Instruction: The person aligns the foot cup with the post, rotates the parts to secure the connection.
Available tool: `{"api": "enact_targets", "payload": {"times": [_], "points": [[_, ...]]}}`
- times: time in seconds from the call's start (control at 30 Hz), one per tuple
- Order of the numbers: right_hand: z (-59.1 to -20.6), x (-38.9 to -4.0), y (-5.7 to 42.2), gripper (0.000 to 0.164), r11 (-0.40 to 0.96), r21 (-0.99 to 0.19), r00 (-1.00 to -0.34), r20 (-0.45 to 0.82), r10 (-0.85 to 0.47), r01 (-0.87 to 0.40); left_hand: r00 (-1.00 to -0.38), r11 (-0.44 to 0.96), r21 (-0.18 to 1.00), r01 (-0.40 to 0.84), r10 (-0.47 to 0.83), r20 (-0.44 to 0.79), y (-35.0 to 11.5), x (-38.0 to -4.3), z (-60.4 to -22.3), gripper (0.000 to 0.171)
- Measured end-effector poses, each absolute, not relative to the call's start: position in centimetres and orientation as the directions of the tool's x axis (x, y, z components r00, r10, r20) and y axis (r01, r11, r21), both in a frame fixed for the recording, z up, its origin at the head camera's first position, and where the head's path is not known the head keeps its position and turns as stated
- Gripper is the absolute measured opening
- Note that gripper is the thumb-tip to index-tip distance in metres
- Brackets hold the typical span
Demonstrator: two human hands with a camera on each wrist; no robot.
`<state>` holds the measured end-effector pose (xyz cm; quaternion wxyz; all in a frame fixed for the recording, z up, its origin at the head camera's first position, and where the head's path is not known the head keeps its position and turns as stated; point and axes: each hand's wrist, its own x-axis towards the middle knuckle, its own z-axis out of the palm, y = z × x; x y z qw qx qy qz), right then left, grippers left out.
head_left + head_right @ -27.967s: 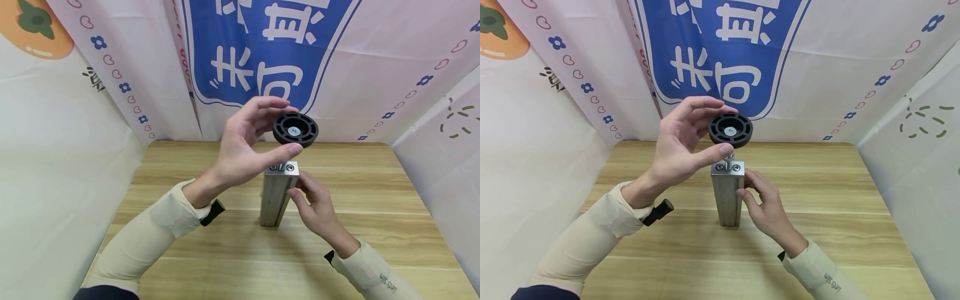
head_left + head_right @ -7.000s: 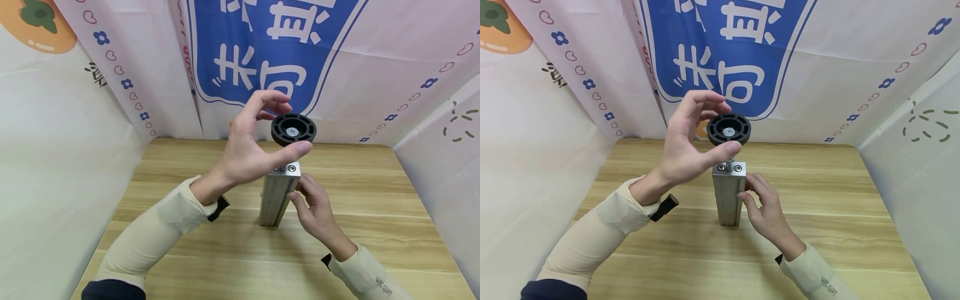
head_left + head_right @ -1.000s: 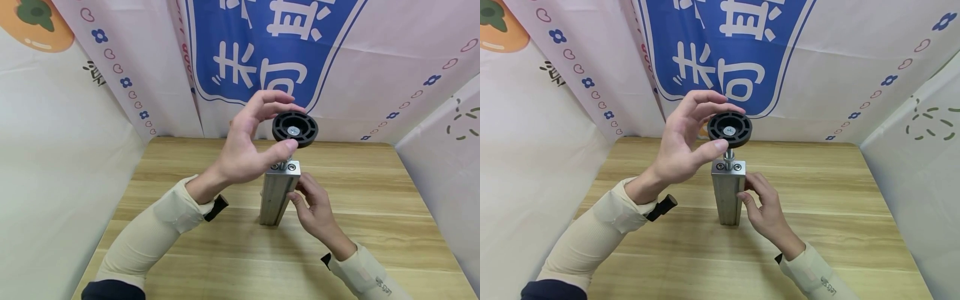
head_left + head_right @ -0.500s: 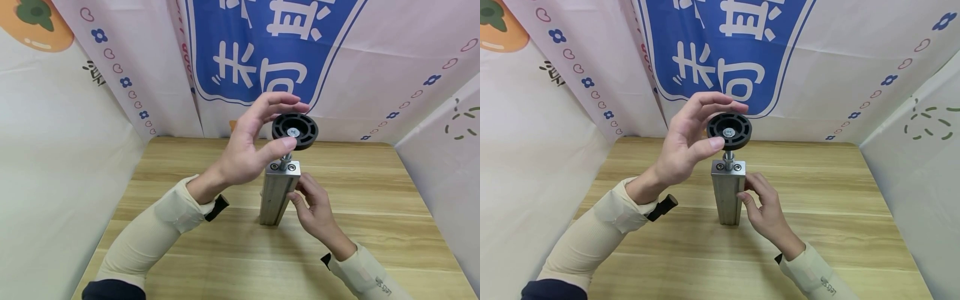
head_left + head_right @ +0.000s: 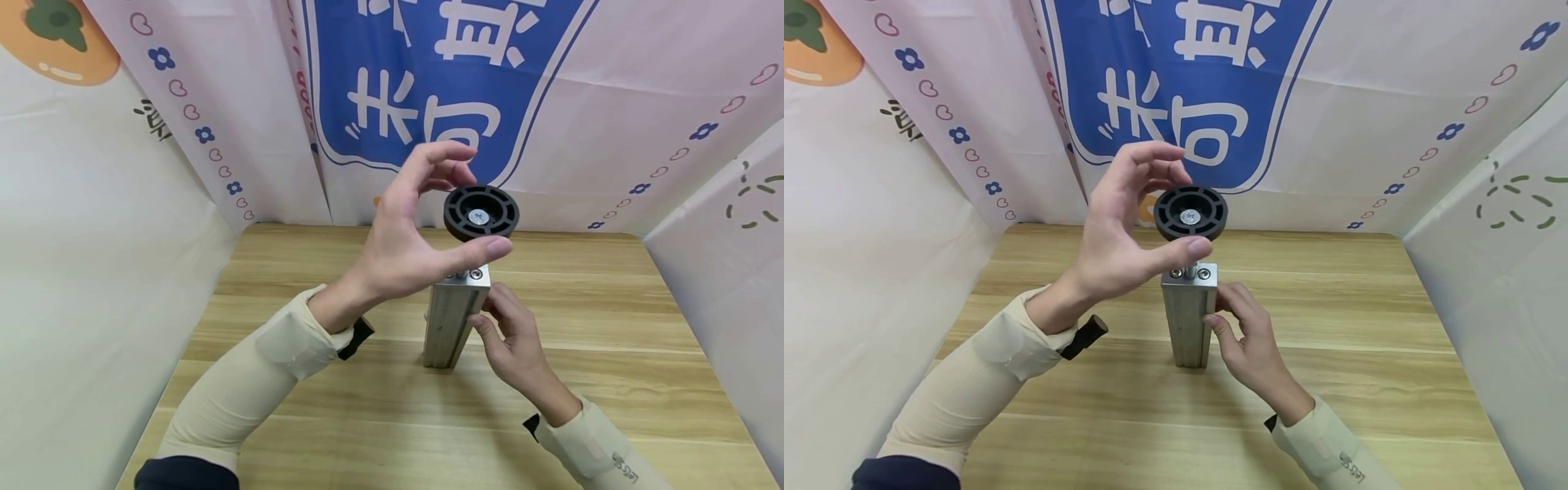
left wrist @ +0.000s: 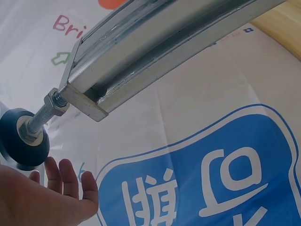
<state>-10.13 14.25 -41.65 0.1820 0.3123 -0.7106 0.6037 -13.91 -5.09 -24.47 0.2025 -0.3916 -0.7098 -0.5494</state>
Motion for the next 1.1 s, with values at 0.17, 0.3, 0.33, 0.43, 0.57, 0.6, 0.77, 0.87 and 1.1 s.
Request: {"api": "enact_targets", "payload": {"times": [0.17,0.3,0.33,0.43,0.57,0.6,0.77,0.87,1.1], "points": [[-41.57,-10.06,14.21,0.035,0.078,-0.750,-0.744,0.630,-0.223,-0.657,-0.620,0.110,0.623,0.774,0.332,0.711,-5.25,-13.95,-24.44,0.077],[-41.55,-10.05,14.18,0.035,0.070,-0.751,-0.744,0.630,-0.221,-0.656,-0.618,0.104,0.624,0.774,0.333,0.712,-5.28,-13.93,-24.38,0.076],[-41.55,-10.05,14.17,0.035,0.068,-0.750,-0.743,0.631,-0.221,-0.658,-0.620,0.099,0.627,0.773,0.332,0.711,-5.28,-13.92,-24.37,0.075],[-41.57,-10.05,14.15,0.034,0.071,-0.749,-0.743,0.632,-0.222,-0.658,-0.624,0.079,0.638,0.766,0.333,0.707,-5.31,-13.89,-24.37,0.074],[-41.52,-9.97,14.14,0.035,0.080,-0.754,-0.749,0.623,-0.225,-0.652,-0.618,0.032,0.649,0.760,0.347,0.706,-5.40,-13.93,-24.42,0.068],[-41.52,-9.97,14.14,0.035,0.080,-0.755,-0.749,0.623,-0.225,-0.651,-0.613,0.022,0.648,0.761,0.352,0.707,-5.43,-13.96,-24.45,0.065],[-41.56,-9.99,14.10,0.036,0.069,-0.757,-0.750,0.624,-0.219,-0.650,-0.584,-0.024,0.641,0.767,0.389,0.713,-5.54,-14.19,-24.63,0.054],[-41.59,-10.03,14.07,0.036,0.064,-0.757,-0.749,0.626,-0.217,-0.650,-0.575,-0.050,0.651,0.758,0.421,0.702,-5.52,-14.31,-24.72,0.051],[-41.59,-10.06,14.07,0.036,0.076,-0.757,-0.752,0.621,-0.222,-0.649,-0.571,-0.133,0.703,0.698,0.488,0.660,-5.38,-13.97,-24.53,0.047]]}}
